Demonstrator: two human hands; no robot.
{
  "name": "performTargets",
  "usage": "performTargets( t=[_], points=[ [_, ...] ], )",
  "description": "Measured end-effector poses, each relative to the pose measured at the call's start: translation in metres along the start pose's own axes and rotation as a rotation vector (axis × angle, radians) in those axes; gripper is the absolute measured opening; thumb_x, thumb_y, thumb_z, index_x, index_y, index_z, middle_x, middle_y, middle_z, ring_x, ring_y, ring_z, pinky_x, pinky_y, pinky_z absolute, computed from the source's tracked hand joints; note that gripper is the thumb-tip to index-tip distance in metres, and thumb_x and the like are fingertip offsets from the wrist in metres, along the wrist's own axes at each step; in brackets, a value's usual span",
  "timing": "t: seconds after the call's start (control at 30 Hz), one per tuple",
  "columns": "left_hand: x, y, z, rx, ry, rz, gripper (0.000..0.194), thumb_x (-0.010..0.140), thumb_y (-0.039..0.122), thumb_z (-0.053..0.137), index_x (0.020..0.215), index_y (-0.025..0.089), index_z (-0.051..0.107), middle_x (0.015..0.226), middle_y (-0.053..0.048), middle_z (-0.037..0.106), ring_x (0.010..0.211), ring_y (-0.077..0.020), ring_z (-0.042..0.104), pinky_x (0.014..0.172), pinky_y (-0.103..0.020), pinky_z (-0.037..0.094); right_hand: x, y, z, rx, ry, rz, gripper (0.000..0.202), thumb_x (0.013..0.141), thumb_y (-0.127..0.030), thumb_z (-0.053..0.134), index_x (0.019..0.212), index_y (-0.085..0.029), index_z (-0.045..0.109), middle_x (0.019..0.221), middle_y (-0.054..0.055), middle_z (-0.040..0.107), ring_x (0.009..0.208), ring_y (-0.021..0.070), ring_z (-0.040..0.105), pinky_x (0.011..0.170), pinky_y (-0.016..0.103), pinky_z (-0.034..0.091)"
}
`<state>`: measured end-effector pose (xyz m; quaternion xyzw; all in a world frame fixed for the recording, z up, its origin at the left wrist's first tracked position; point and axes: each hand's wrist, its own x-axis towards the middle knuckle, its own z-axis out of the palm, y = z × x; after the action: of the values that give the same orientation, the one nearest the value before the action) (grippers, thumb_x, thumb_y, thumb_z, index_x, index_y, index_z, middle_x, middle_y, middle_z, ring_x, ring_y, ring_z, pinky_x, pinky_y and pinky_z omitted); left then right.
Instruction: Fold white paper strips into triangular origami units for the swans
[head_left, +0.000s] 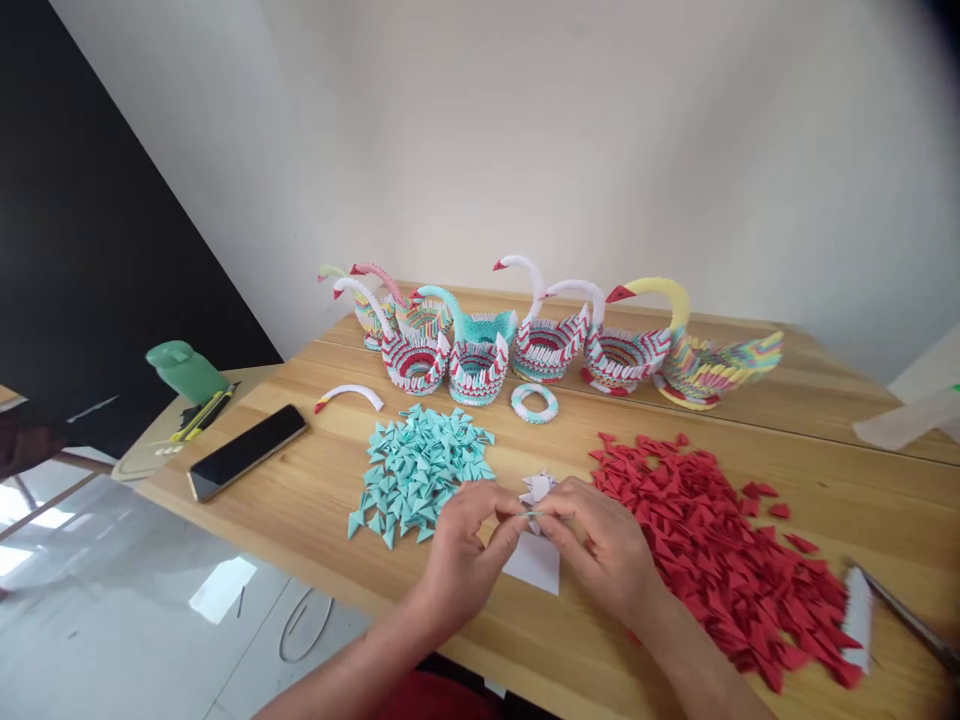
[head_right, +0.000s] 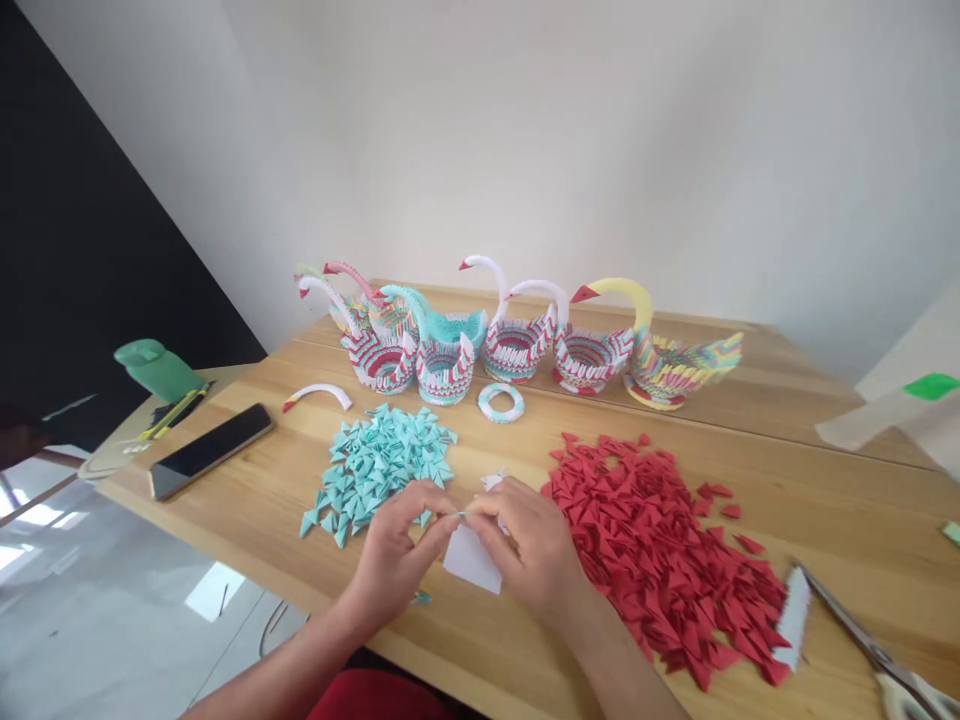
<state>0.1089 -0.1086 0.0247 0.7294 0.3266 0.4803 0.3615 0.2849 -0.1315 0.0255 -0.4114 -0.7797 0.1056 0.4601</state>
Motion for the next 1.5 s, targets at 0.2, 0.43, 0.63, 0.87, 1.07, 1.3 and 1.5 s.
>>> performTargets(
  t=[0.2, 0.43, 0.63, 0.87, 1.07, 1.3, 1.5],
  points=[
    [-0.002, 0.0, 0.002, -0.064, -0.029, -0.045, 0.021, 0.09, 0.025, 0.059, 0.071, 0.019, 0.063, 0.069, -0.002, 0.066, 0.069, -0.0167, 0.058, 0.078, -0.033, 0.039, -0.001, 0.0, 0.0, 0.065, -0.002, 0.057, 0.016, 0.096, -0.02, 0.051, 0.081, -0.022, 0.057, 0.07, 0.0, 0.059, 0.064, 0.0155, 0.055, 0.059, 0.028, 0.044],
    [-0.005, 0.001, 0.01, -0.713, -0.09, -0.552, 0.036, 0.076, 0.046, 0.073, 0.062, 0.017, 0.058, 0.06, 0.001, 0.055, 0.062, -0.0137, 0.05, 0.067, -0.027, 0.041, -0.001, -0.006, 0.001, 0.135, -0.019, 0.105, 0.021, 0.095, -0.021, 0.048, 0.076, -0.022, 0.056, 0.067, -0.001, 0.055, 0.06, 0.0142, 0.054, 0.057, 0.027, 0.042],
    [-0.003, -0.001, 0.02, -0.667, -0.055, -0.574, 0.042, 0.071, 0.055, 0.076, 0.068, 0.016, 0.06, 0.063, 0.0, 0.058, 0.062, -0.0129, 0.052, 0.067, -0.026, 0.042, -0.001, 0.0, 0.003, 0.087, 0.067, 0.108, 0.017, 0.092, -0.018, 0.054, 0.077, -0.023, 0.059, 0.064, -0.003, 0.06, 0.058, 0.0136, 0.057, 0.056, 0.026, 0.043],
    [-0.002, -0.002, 0.015, -0.507, -0.08, -0.426, 0.041, 0.077, 0.056, 0.07, 0.066, 0.017, 0.066, 0.065, -0.003, 0.064, 0.066, -0.0157, 0.056, 0.067, -0.027, 0.044, -0.001, -0.001, 0.001, 0.108, 0.067, 0.093, 0.016, 0.093, -0.018, 0.053, 0.081, -0.024, 0.061, 0.065, -0.002, 0.063, 0.058, 0.0145, 0.059, 0.056, 0.026, 0.046],
    [-0.002, 0.001, 0.006, -0.173, -0.107, -0.217, 0.024, 0.084, 0.031, 0.064, 0.064, 0.019, 0.065, 0.06, -0.001, 0.06, 0.058, -0.0139, 0.051, 0.059, -0.026, 0.039, -0.002, 0.0, -0.002, 0.063, -0.009, 0.053, 0.018, 0.094, -0.017, 0.048, 0.081, -0.023, 0.057, 0.065, -0.001, 0.059, 0.057, 0.0151, 0.057, 0.053, 0.027, 0.044],
    [0.007, -0.004, -0.034, 0.289, -0.066, 0.006, 0.023, 0.087, 0.021, 0.061, 0.064, 0.018, 0.064, 0.058, 0.0, 0.059, 0.058, -0.0134, 0.052, 0.06, -0.026, 0.038, -0.004, 0.006, 0.001, 0.022, -0.101, 0.031, 0.02, 0.096, -0.015, 0.044, 0.103, -0.024, 0.061, 0.074, 0.0, 0.066, 0.067, 0.0156, 0.063, 0.061, 0.027, 0.049],
    [0.032, -0.05, -0.1, 0.633, -0.074, 0.007, 0.013, 0.089, 0.022, 0.06, 0.093, 0.021, 0.073, 0.079, -0.003, 0.072, 0.07, -0.0168, 0.062, 0.07, -0.028, 0.046, -0.006, 0.01, 0.001, -0.054, -0.045, 0.061, 0.024, 0.098, -0.019, 0.046, 0.115, -0.025, 0.061, 0.081, 0.001, 0.071, 0.075, 0.0178, 0.068, 0.067, 0.029, 0.052]
  ],
)
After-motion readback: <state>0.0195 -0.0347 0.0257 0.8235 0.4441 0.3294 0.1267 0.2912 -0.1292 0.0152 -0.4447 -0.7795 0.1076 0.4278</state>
